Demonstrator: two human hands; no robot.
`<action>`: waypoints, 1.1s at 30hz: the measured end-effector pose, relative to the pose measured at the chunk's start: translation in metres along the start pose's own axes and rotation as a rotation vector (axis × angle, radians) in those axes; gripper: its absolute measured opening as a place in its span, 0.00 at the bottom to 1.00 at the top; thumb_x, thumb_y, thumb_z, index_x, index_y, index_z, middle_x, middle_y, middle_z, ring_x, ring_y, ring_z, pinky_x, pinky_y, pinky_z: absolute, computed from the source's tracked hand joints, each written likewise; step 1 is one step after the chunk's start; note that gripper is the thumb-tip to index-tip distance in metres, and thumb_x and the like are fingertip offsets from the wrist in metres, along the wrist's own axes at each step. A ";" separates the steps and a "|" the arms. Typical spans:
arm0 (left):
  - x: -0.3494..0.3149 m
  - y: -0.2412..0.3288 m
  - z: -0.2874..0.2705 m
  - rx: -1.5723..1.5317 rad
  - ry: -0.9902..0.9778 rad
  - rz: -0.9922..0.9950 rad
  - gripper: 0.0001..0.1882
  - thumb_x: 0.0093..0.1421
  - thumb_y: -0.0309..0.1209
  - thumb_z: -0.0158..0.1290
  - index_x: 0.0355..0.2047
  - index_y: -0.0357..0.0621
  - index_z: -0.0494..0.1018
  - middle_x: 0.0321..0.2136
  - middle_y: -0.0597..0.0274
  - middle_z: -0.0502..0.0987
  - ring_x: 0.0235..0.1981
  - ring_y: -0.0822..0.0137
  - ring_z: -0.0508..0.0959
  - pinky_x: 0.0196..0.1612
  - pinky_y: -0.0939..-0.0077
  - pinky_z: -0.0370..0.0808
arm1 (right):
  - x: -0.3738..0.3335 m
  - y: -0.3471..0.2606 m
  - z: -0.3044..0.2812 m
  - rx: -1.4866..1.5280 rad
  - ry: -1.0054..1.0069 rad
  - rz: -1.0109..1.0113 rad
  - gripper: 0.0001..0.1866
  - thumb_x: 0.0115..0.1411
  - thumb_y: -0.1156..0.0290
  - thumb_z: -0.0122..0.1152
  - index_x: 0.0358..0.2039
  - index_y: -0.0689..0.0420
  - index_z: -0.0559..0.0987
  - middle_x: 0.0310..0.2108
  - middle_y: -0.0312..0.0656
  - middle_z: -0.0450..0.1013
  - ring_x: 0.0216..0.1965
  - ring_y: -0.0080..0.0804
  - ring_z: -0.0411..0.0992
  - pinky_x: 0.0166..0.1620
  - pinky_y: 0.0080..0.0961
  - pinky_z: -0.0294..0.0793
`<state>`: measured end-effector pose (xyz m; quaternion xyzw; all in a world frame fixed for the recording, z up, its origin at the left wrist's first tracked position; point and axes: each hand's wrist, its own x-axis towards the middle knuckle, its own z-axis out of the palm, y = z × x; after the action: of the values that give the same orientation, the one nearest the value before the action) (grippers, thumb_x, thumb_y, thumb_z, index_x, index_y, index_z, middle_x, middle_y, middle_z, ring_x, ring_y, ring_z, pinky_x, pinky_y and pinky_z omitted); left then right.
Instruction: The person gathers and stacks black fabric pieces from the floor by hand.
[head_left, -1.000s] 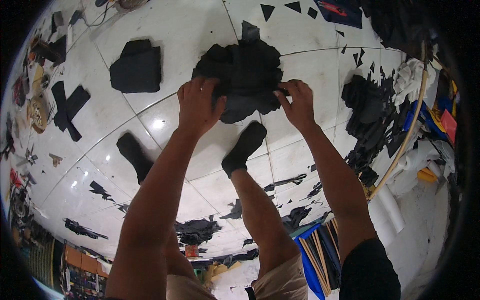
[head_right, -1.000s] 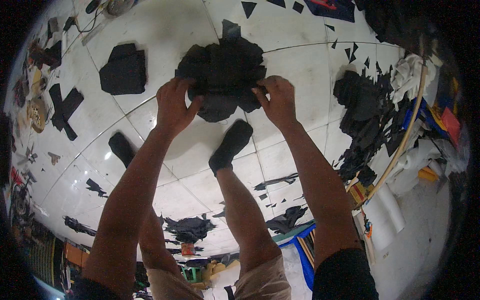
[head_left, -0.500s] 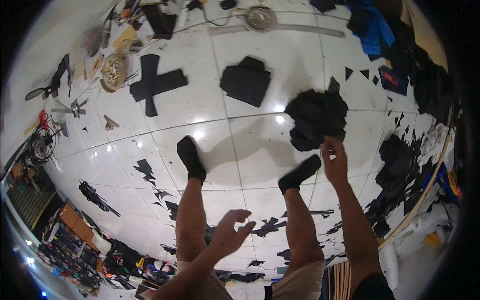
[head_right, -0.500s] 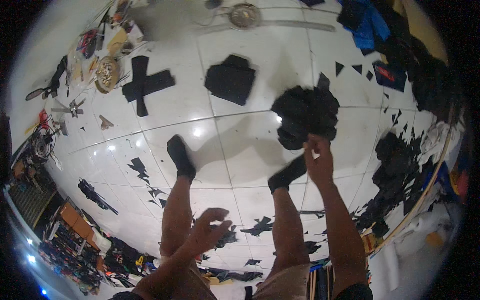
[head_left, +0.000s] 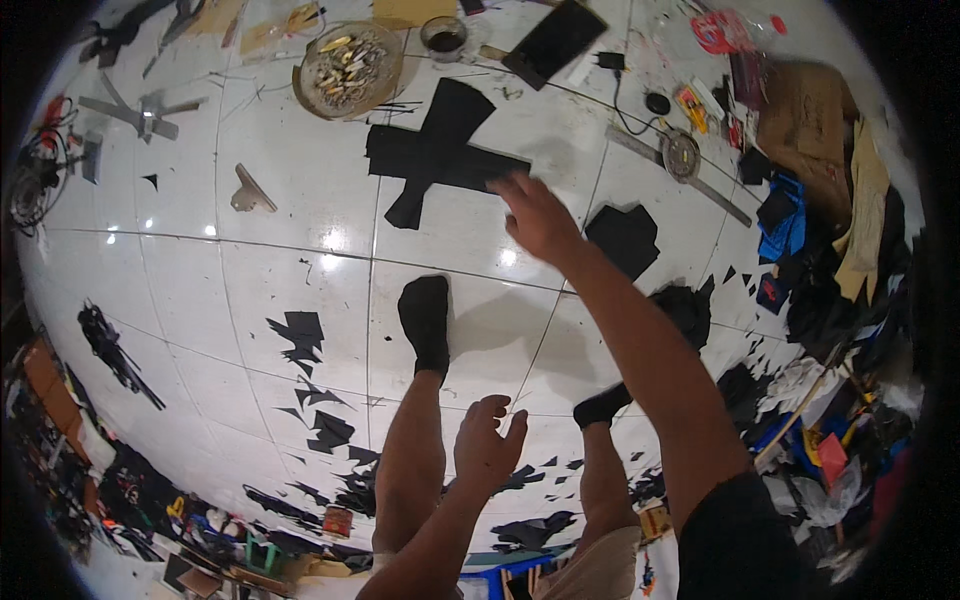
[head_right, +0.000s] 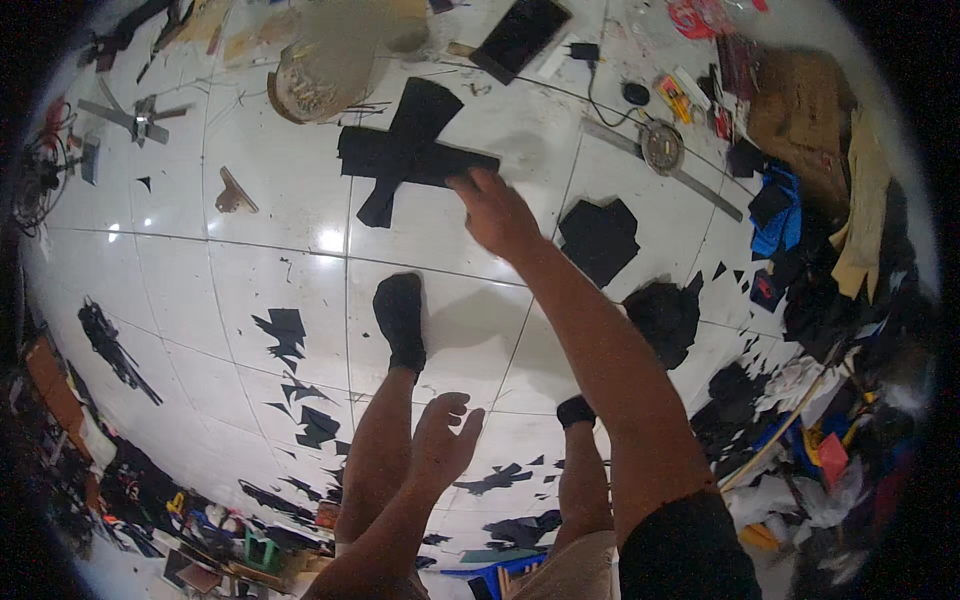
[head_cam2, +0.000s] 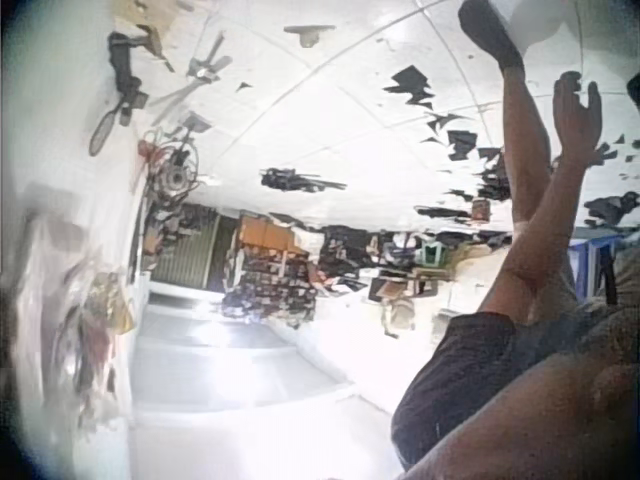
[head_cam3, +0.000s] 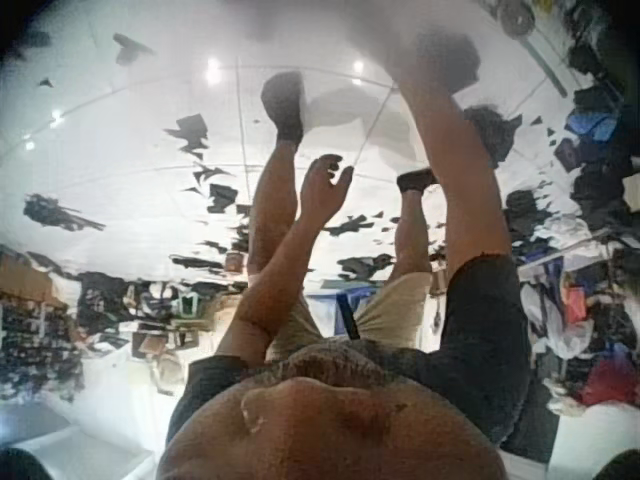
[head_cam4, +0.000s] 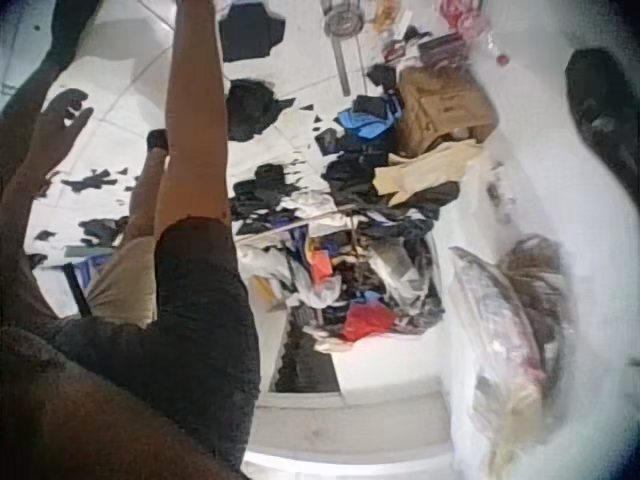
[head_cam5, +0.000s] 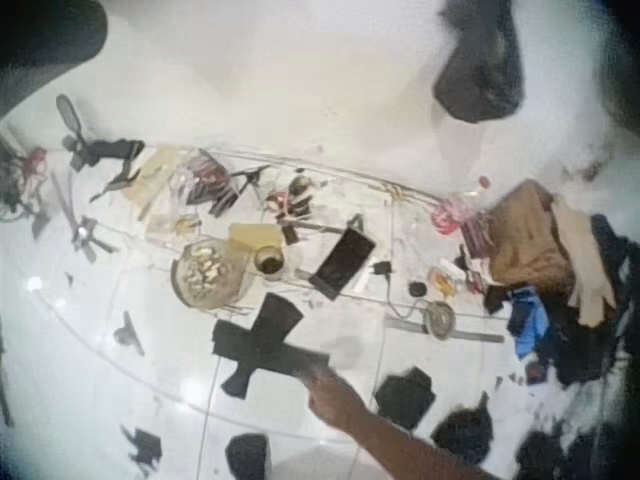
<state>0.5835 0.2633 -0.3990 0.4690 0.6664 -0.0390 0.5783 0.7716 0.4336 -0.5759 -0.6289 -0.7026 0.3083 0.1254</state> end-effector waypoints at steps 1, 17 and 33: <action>0.004 0.004 -0.008 -0.004 0.005 -0.012 0.18 0.55 0.37 0.57 0.42 0.40 0.71 0.35 0.50 0.75 0.34 0.55 0.77 0.37 0.64 0.74 | 0.036 0.001 0.002 -0.041 -0.033 -0.064 0.29 0.48 0.80 0.58 0.53 0.52 0.70 0.52 0.46 0.64 0.52 0.45 0.65 0.54 0.37 0.67; 0.042 0.042 -0.043 -0.461 -0.105 -0.059 0.18 0.56 0.32 0.59 0.45 0.39 0.70 0.37 0.53 0.74 0.36 0.62 0.75 0.39 0.70 0.74 | 0.208 0.025 0.031 -0.664 -0.489 -0.569 0.32 0.46 0.76 0.63 0.54 0.47 0.68 0.58 0.39 0.59 0.63 0.39 0.53 0.63 0.38 0.54; 0.049 0.047 -0.038 -0.586 -0.112 -0.136 0.17 0.58 0.30 0.57 0.45 0.38 0.70 0.36 0.53 0.74 0.36 0.65 0.76 0.40 0.73 0.74 | 0.205 0.040 0.033 -0.576 -0.445 -0.654 0.20 0.45 0.77 0.60 0.42 0.54 0.71 0.40 0.39 0.67 0.50 0.36 0.65 0.64 0.40 0.52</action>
<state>0.5920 0.3402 -0.4030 0.2336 0.6463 0.0905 0.7207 0.7487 0.6225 -0.6683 -0.3034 -0.9298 0.1728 -0.1168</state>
